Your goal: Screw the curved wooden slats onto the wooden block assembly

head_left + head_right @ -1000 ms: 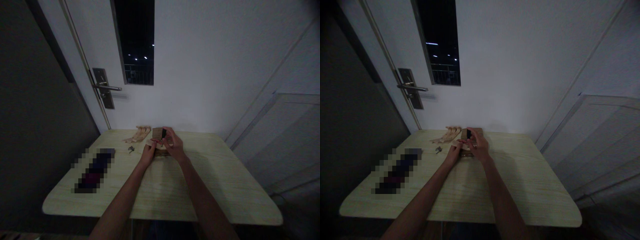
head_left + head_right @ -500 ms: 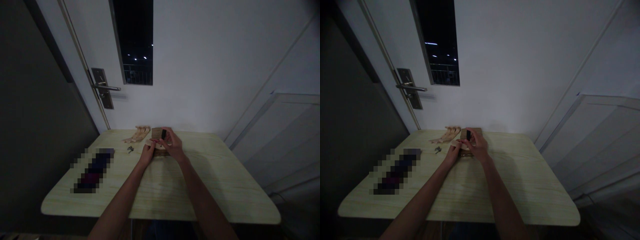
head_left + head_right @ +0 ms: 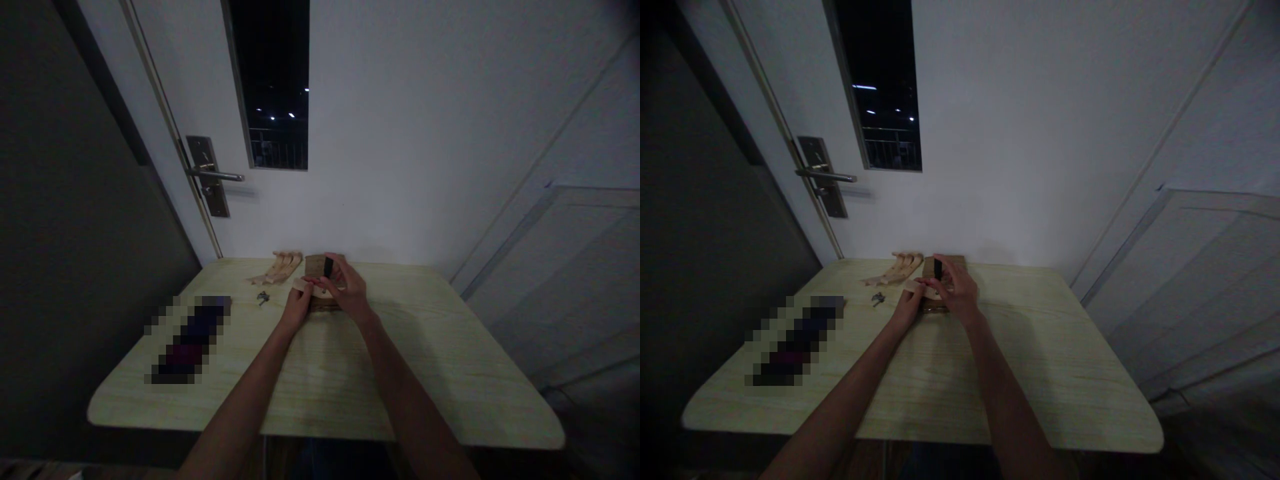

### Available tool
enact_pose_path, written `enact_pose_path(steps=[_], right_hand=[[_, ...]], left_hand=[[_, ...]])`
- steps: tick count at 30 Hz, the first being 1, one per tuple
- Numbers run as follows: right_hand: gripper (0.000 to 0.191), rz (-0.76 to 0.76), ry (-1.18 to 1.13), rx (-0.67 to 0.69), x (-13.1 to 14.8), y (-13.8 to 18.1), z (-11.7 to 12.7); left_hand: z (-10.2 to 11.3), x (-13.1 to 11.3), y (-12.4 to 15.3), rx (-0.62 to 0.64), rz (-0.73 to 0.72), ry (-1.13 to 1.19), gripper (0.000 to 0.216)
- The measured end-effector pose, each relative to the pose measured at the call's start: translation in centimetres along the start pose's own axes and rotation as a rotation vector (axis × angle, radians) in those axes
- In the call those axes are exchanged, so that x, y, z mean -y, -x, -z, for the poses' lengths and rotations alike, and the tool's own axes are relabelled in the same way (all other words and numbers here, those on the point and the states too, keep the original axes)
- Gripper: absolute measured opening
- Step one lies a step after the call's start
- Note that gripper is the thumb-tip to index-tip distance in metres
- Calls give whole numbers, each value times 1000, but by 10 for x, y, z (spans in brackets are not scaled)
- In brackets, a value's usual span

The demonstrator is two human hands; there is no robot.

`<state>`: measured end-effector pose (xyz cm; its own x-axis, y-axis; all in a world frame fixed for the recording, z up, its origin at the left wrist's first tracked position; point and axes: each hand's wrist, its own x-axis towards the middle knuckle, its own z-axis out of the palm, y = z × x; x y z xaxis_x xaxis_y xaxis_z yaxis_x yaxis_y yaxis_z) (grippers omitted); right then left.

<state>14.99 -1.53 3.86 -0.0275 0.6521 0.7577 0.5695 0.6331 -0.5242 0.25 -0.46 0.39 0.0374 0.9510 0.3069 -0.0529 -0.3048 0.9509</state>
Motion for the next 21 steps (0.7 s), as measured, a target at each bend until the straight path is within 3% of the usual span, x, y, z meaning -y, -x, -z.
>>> enact_pose_path(steps=[3,8,16,21], right_hand=[[40,49,-48,6,0,0,1],[40,4,-103,37,-1,0,2],[44,-67,-22,12,0,-1,0],[43,-33,-16,30,2,0,2]], left_hand=[[-1,1,-1,-3,9,26,33],[0,5,-1,-6,0,19,32],[-1,2,-1,11,0,18,34],[-1,-1,0,2,-5,8,34]])
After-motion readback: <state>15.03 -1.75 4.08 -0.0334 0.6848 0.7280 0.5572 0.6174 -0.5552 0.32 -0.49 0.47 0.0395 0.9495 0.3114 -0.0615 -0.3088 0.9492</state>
